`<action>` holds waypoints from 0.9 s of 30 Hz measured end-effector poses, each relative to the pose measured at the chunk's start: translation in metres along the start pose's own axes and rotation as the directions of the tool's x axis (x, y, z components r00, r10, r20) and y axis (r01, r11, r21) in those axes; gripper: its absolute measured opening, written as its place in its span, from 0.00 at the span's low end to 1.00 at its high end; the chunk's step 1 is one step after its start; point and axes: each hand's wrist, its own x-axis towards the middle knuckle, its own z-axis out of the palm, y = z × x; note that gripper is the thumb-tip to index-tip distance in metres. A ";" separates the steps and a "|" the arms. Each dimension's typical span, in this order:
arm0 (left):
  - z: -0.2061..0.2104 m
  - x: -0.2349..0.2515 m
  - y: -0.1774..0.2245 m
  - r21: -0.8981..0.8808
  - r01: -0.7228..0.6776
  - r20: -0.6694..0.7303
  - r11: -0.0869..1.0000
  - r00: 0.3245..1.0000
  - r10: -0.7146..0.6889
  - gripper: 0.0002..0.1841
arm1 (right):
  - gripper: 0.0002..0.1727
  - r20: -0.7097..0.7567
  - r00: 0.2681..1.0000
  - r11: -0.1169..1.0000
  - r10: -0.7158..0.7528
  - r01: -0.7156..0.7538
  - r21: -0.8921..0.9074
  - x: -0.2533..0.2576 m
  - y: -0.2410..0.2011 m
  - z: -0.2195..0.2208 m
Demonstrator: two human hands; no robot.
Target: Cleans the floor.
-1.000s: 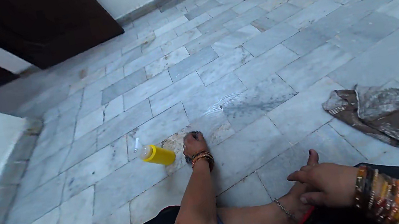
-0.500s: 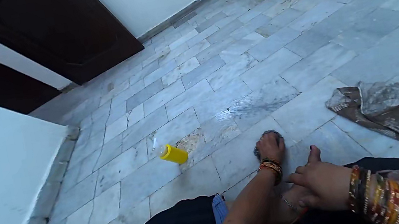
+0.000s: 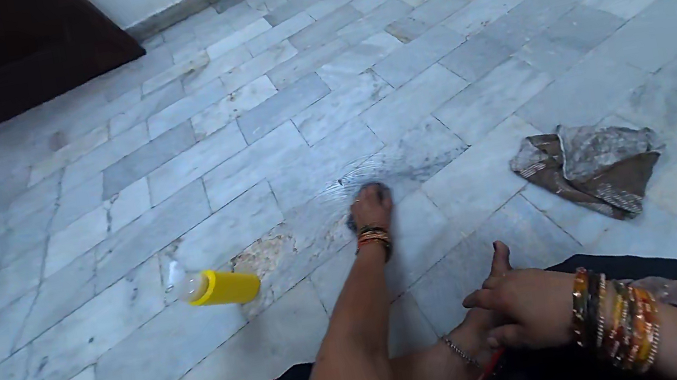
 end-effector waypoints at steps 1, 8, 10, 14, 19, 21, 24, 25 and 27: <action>-0.009 0.001 -0.016 -0.003 0.038 -0.025 0.999 0.999 -0.038 0.21 | 0.33 -0.005 1.000 1.000 -0.011 0.011 0.010 0.000 0.000 0.000; -0.057 0.008 -0.080 0.018 0.325 -0.114 0.946 0.940 -0.321 0.22 | 0.31 -0.037 0.990 0.991 -0.133 0.134 0.017 -0.001 -0.009 0.002; -0.053 0.016 -0.077 -0.005 0.400 -0.158 0.916 0.905 -0.396 0.22 | 0.30 -0.046 0.985 0.986 -0.167 0.168 0.012 0.000 -0.012 0.003; -0.033 0.034 -0.038 -0.027 0.349 -0.131 0.937 0.928 -0.349 0.23 | 0.28 -0.031 0.975 0.976 -0.219 0.220 0.013 -0.003 -0.018 0.004; 0.017 0.056 0.051 0.004 0.048 -0.040 0.999 0.998 -0.048 0.21 | 0.28 -0.052 0.965 0.965 -0.256 0.258 0.036 -0.008 -0.019 0.002; 0.034 0.062 0.088 -0.004 -0.017 0.016 1.000 1.000 0.017 0.21 | 0.29 -0.050 0.967 0.967 -0.250 0.252 0.039 -0.008 -0.015 0.001; 0.057 0.060 0.133 0.000 -0.153 0.094 0.988 0.984 0.152 0.21 | 0.29 -0.026 0.975 0.974 -0.219 0.220 0.047 -0.005 -0.009 -0.001; 0.063 0.057 0.143 -0.002 -0.203 0.117 0.979 0.972 0.202 0.21 | 0.28 -0.015 0.977 0.975 -0.212 0.213 0.057 -0.004 -0.007 -0.003; 0.071 0.045 0.160 -0.016 -0.300 0.165 0.954 0.940 0.298 0.21 | 0.28 0.000 0.977 0.975 -0.211 0.211 0.076 -0.001 -0.004 -0.005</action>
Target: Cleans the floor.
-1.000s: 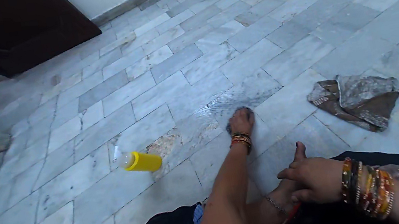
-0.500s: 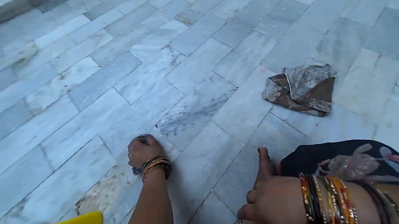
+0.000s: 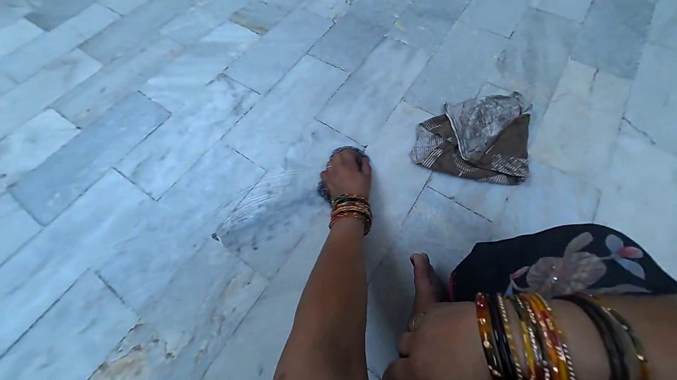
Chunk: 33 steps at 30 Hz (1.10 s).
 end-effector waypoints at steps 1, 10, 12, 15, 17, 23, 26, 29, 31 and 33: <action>0.003 -0.005 0.007 0.005 -0.048 0.024 0.999 0.999 0.048 0.21 | 0.28 0.009 1.000 1.000 0.005 -0.005 0.010 0.001 0.001 -0.001; 0.019 -0.079 0.032 -0.056 -0.484 0.135 0.873 0.863 0.487 0.17 | 0.29 -0.002 0.992 0.991 0.124 -0.123 0.052 0.001 0.002 -0.002; 0.010 -0.089 0.027 -0.033 -0.474 0.267 0.880 0.844 0.464 0.20 | 0.30 -0.011 0.987 0.986 0.158 -0.157 0.063 0.001 0.005 -0.003; 0.006 -0.113 0.001 -0.001 -0.455 0.237 0.890 0.865 0.443 0.19 | 0.32 -0.035 0.980 0.978 0.196 -0.192 0.083 0.002 0.007 -0.004; -0.002 -0.134 -0.021 0.011 -0.391 0.201 0.920 0.902 0.381 0.19 | 0.32 -0.052 0.976 0.976 0.212 -0.209 0.068 0.000 0.004 -0.004; -0.045 -0.200 -0.115 0.147 -0.023 0.010 0.989 1.000 0.022 0.22 | 0.33 -0.079 0.967 0.970 0.241 -0.241 0.000 -0.002 -0.006 0.002; -0.074 -0.218 -0.160 0.111 0.338 -0.067 0.935 0.941 -0.332 0.22 | 0.34 -0.096 0.965 0.970 0.243 -0.244 0.006 -0.002 -0.005 0.003; -0.090 -0.217 -0.182 0.007 0.602 -0.128 0.799 0.793 -0.596 0.22 | 0.33 -0.102 0.966 0.971 0.236 -0.238 -0.002 -0.001 -0.002 0.002; -0.089 -0.213 -0.180 -0.035 0.650 -0.157 0.759 0.746 -0.647 0.22 | 0.33 -0.101 0.966 0.971 0.238 -0.239 0.004 -0.004 0.000 -0.001; -0.086 -0.210 -0.169 -0.046 0.673 -0.168 0.739 0.724 -0.669 0.22 | 0.33 -0.109 0.969 0.975 0.224 -0.222 0.029 -0.004 0.002 -0.002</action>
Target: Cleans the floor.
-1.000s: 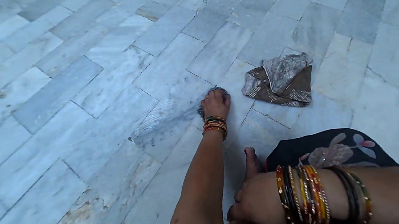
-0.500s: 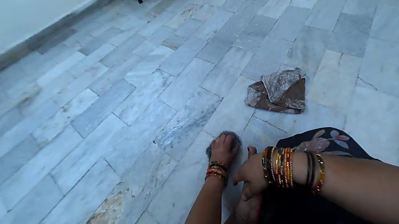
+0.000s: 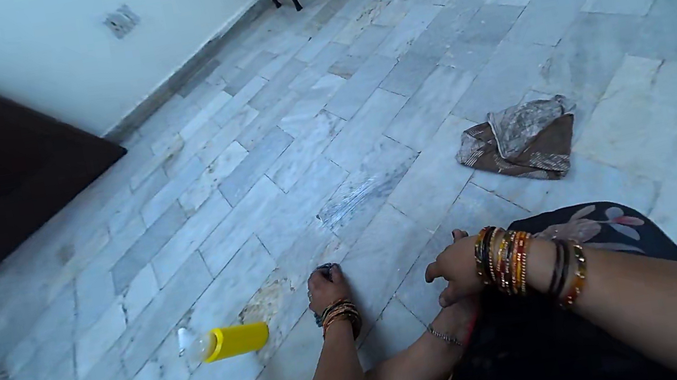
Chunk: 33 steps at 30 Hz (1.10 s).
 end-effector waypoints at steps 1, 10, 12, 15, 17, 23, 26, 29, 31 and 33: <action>0.002 -0.005 0.006 0.006 -0.008 -0.001 1.000 1.000 0.008 0.23 | 0.33 -0.006 1.000 1.000 -0.017 0.017 0.019 0.001 0.000 0.000; 0.062 -0.059 0.096 0.031 -0.451 0.144 0.892 0.885 0.442 0.22 | 0.32 0.029 0.999 0.999 -0.039 0.038 0.022 0.005 -0.002 0.000; 0.071 -0.071 0.120 -0.018 -0.558 0.225 0.829 0.806 0.548 0.23 | 0.31 0.031 0.999 0.999 -0.041 0.040 0.038 0.004 -0.002 -0.001; 0.084 -0.086 0.149 -0.090 -0.680 0.284 0.728 0.683 0.673 0.21 | 0.31 0.038 0.999 0.999 -0.029 0.028 0.024 0.006 0.000 -0.001; 0.087 -0.087 0.158 -0.103 -0.717 0.312 0.690 0.635 0.707 0.21 | 0.30 0.045 0.999 0.999 -0.025 0.023 0.033 0.006 0.003 -0.001; 0.073 -0.042 0.140 -0.079 -0.690 0.230 0.719 0.690 0.687 0.21 | 0.32 0.055 0.998 0.998 -0.022 0.019 0.065 0.008 0.007 -0.001; 0.055 -0.013 0.107 -0.037 -0.597 0.108 0.801 0.795 0.597 0.20 | 0.32 0.047 0.999 0.999 -0.015 0.013 0.045 0.008 0.007 -0.003; 0.029 0.002 0.068 0.014 -0.486 0.050 0.874 0.873 0.485 0.21 | 0.32 0.031 0.999 0.998 -0.030 0.029 0.048 0.004 0.005 -0.005; 0.023 0.010 0.039 0.053 -0.391 0.002 0.919 0.920 0.391 0.22 | 0.32 0.015 0.999 0.998 -0.045 0.044 0.042 0.002 0.003 -0.006; 0.017 0.010 0.022 0.083 -0.278 -0.027 0.957 0.959 0.281 0.22 | 0.32 0.006 0.999 0.998 -0.054 0.054 0.033 -0.001 0.001 -0.006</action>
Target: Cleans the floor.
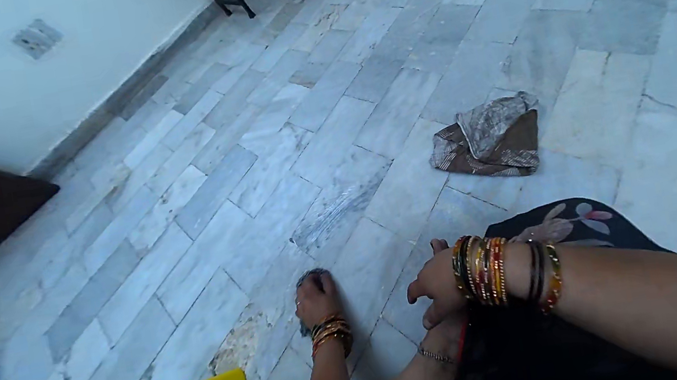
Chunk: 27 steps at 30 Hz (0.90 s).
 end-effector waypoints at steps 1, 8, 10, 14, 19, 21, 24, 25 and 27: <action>-0.003 -0.002 -0.002 0.014 0.058 0.000 0.998 0.998 -0.058 0.21 | 0.32 -0.002 1.000 1.000 -0.004 0.004 0.003 -0.001 -0.001 0.000; -0.041 0.034 0.043 0.022 0.253 0.157 0.967 0.955 -0.253 0.23 | 0.32 -0.024 0.999 0.999 -0.035 0.035 -0.016 -0.005 -0.002 -0.001; -0.064 0.051 0.075 -0.008 0.116 0.118 0.993 0.986 -0.114 0.22 | 0.32 -0.031 0.998 0.999 -0.048 0.048 -0.015 -0.007 -0.002 -0.002; -0.076 0.087 0.150 -0.030 -0.221 0.005 0.975 0.975 0.221 0.19 | 0.32 -0.036 0.998 0.998 -0.061 0.060 -0.013 -0.011 -0.005 -0.004; -0.029 0.078 0.252 -0.168 -0.537 0.232 0.827 0.794 0.562 0.21 | 0.32 -0.044 0.991 0.992 -0.126 0.125 -0.010 -0.004 0.001 0.000; 0.003 0.054 0.286 -0.181 -0.691 0.369 0.699 0.611 0.700 0.22 | 0.31 -0.003 0.988 0.987 -0.157 0.157 -0.014 -0.003 0.003 0.002; 0.043 0.006 0.326 -0.191 -0.862 0.509 0.470 0.322 0.798 0.26 | 0.30 -0.022 0.984 0.983 -0.175 0.176 0.049 0.002 0.009 0.015; 0.053 -0.006 0.333 -0.190 -0.882 0.540 0.431 0.273 0.797 0.27 | 0.29 -0.078 0.986 0.982 -0.145 0.153 0.107 0.007 0.012 0.026; 0.065 -0.017 0.335 -0.182 -0.889 0.588 0.421 0.245 0.771 0.27 | 0.24 -0.251 0.967 0.929 0.041 0.056 0.367 0.015 0.011 0.053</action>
